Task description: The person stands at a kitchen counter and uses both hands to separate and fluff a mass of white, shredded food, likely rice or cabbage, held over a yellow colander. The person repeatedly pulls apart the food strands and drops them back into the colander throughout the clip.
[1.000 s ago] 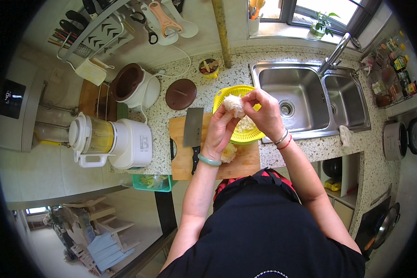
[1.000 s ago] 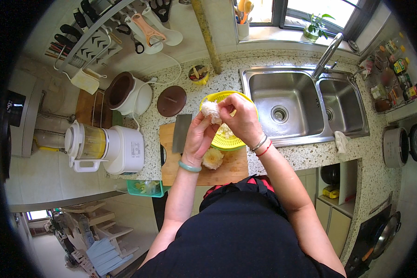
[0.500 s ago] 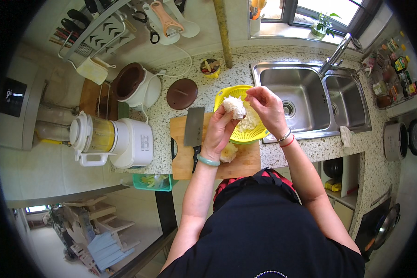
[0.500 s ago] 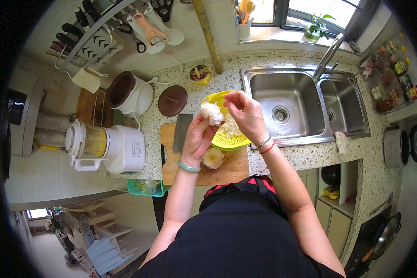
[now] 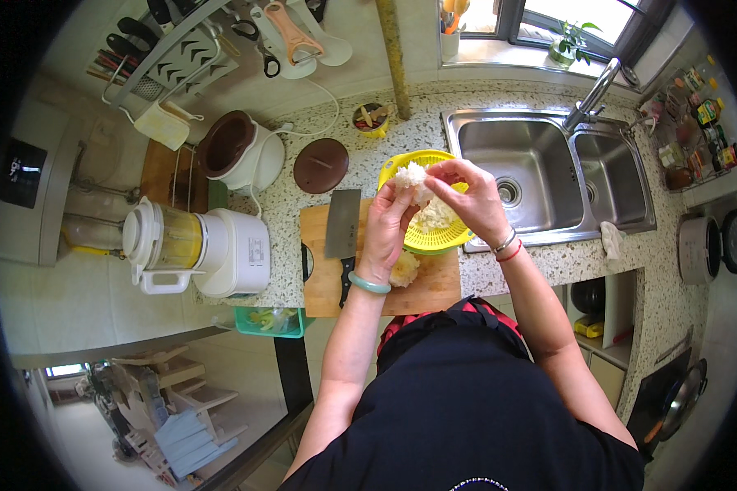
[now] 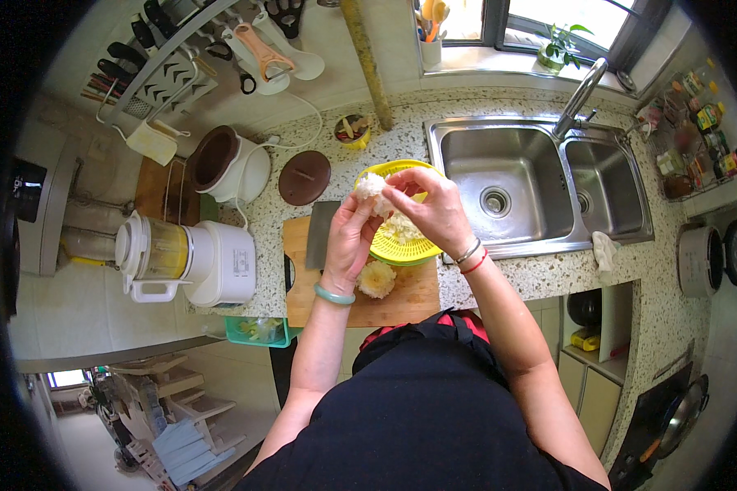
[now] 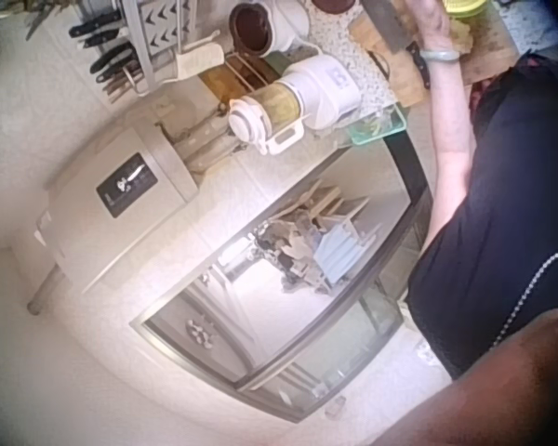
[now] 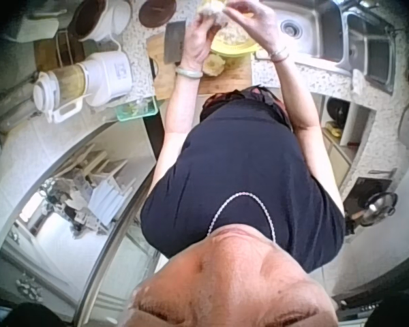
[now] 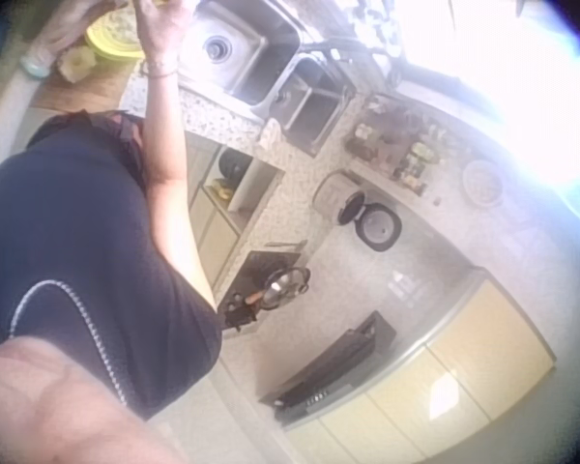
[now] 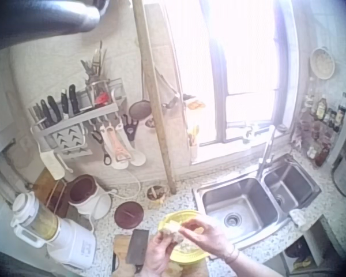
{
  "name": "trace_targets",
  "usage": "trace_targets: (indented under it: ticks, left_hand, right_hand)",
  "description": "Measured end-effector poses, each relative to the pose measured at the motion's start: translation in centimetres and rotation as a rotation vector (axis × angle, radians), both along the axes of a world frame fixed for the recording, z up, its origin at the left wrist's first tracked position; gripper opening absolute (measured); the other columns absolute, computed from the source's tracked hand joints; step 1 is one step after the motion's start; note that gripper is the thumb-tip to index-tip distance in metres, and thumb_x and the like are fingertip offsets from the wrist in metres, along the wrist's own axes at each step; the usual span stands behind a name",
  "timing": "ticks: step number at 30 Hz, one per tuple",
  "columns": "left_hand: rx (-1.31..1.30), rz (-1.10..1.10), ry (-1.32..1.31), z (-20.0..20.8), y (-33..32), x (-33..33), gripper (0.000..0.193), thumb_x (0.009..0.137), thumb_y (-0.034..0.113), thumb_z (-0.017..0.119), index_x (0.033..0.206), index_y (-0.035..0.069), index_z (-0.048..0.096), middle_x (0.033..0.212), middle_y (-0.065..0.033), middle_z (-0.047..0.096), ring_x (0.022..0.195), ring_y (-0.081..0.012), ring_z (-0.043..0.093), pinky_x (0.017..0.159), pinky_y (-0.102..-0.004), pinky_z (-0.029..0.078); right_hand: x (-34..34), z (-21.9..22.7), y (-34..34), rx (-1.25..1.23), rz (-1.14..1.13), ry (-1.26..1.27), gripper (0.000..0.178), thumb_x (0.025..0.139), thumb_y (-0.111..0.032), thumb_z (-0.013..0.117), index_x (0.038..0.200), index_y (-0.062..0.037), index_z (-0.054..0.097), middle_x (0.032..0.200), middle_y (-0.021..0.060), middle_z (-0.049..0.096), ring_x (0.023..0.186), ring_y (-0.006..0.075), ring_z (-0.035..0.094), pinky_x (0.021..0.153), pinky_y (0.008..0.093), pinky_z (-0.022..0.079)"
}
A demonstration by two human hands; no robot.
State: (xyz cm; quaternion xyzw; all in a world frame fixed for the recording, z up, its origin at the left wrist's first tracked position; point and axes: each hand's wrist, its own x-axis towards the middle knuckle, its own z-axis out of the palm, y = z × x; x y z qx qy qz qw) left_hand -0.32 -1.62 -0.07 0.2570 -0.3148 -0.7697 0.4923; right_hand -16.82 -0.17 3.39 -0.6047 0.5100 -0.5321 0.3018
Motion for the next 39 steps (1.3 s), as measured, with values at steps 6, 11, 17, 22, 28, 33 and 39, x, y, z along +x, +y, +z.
trace_targets:
  ticks: [6, 11, 17, 22, 28, 33, 39]
  left_hand:
    - [-0.03, 0.11, -0.094, 0.8, 0.2, -0.7, 0.029, 0.09, 0.01, 0.066, 0.116, 0.001, 0.058, 0.107, -0.0072, 0.066, 0.095, -0.0117, 0.063, 0.086, -0.0264, 0.051]
    - [-0.062, 0.145, -0.188, 0.6, 0.1, -0.8, 0.028, 0.087, 0.009, 0.07, 0.112, 0.0, 0.061, 0.102, -0.007, 0.068, 0.089, -0.0103, 0.064, 0.08, -0.0238, 0.052]
    - [-0.048, 0.138, -0.226, 0.5, -0.3, -0.4, 0.026, 0.09, 0.01, 0.067, 0.112, -0.001, 0.06, 0.104, -0.0074, 0.067, 0.091, -0.0108, 0.064, 0.081, -0.0242, 0.053]
    - [-0.038, 0.134, -0.248, 1.3, -0.8, -0.5, 0.023, 0.09, 0.01, 0.067, 0.109, -0.001, 0.061, 0.099, -0.0065, 0.068, 0.086, -0.0096, 0.064, 0.078, -0.0235, 0.053]
    - [-0.136, 0.107, -0.363, 2.2, -2.0, -0.5, 0.02, 0.088, 0.009, 0.068, 0.104, -0.001, 0.063, 0.092, -0.005, 0.068, 0.079, -0.0077, 0.063, 0.073, -0.0221, 0.052]
    - [-0.135, 0.063, -0.343, 2.0, -2.1, -0.5, 0.02, 0.089, 0.007, 0.067, 0.107, -0.001, 0.063, 0.095, -0.006, 0.068, 0.082, -0.0088, 0.064, 0.074, -0.0225, 0.053]
    - [-0.035, 0.061, -0.241, 1.3, -1.3, -0.6, 0.018, 0.088, 0.008, 0.068, 0.103, 0.0, 0.064, 0.093, -0.0052, 0.069, 0.083, -0.0089, 0.064, 0.077, -0.0229, 0.052]
  right_hand:
    - [0.3, 0.0, 0.0, -0.084, -0.028, 0.183, 0.022, 0.078, -0.006, 0.073, 0.095, 0.002, 0.062, 0.085, 0.0112, 0.067, 0.074, 0.017, 0.067, 0.069, 0.0284, 0.054]
    - [0.9, -0.6, -0.2, -0.106, -0.101, 0.238, 0.017, 0.076, -0.005, 0.07, 0.089, 0.0003, 0.06, 0.075, 0.0121, 0.064, 0.069, 0.024, 0.066, 0.065, 0.0326, 0.053]
    - [0.6, -0.9, -0.5, -0.101, -0.066, 0.21, 0.02, 0.077, -0.003, 0.071, 0.093, 0.0009, 0.059, 0.084, 0.0123, 0.067, 0.072, 0.0208, 0.069, 0.065, 0.0296, 0.054]
    - [0.4, 0.4, -0.8, -0.161, -0.023, 0.245, 0.018, 0.078, -0.003, 0.071, 0.092, 0.0008, 0.059, 0.083, 0.0122, 0.068, 0.073, 0.021, 0.069, 0.066, 0.0295, 0.055]
    - [0.0, 0.7, -1.6, -0.151, -0.023, 0.223, 0.014, 0.078, -0.005, 0.068, 0.085, -0.001, 0.056, 0.075, 0.0135, 0.064, 0.069, 0.027, 0.066, 0.062, 0.0336, 0.053]
    - [0.1, 0.2, -1.8, -0.118, -0.088, 0.223, 0.017, 0.077, -0.002, 0.069, 0.087, 0.0016, 0.057, 0.075, 0.0111, 0.066, 0.068, 0.016, 0.066, 0.065, 0.0277, 0.053]
    - [0.6, -0.1, -1.3, 0.042, -0.111, 0.101, 0.014, 0.078, -0.005, 0.067, 0.082, 0.0018, 0.055, 0.073, 0.0118, 0.065, 0.066, 0.0161, 0.065, 0.062, 0.0286, 0.052]
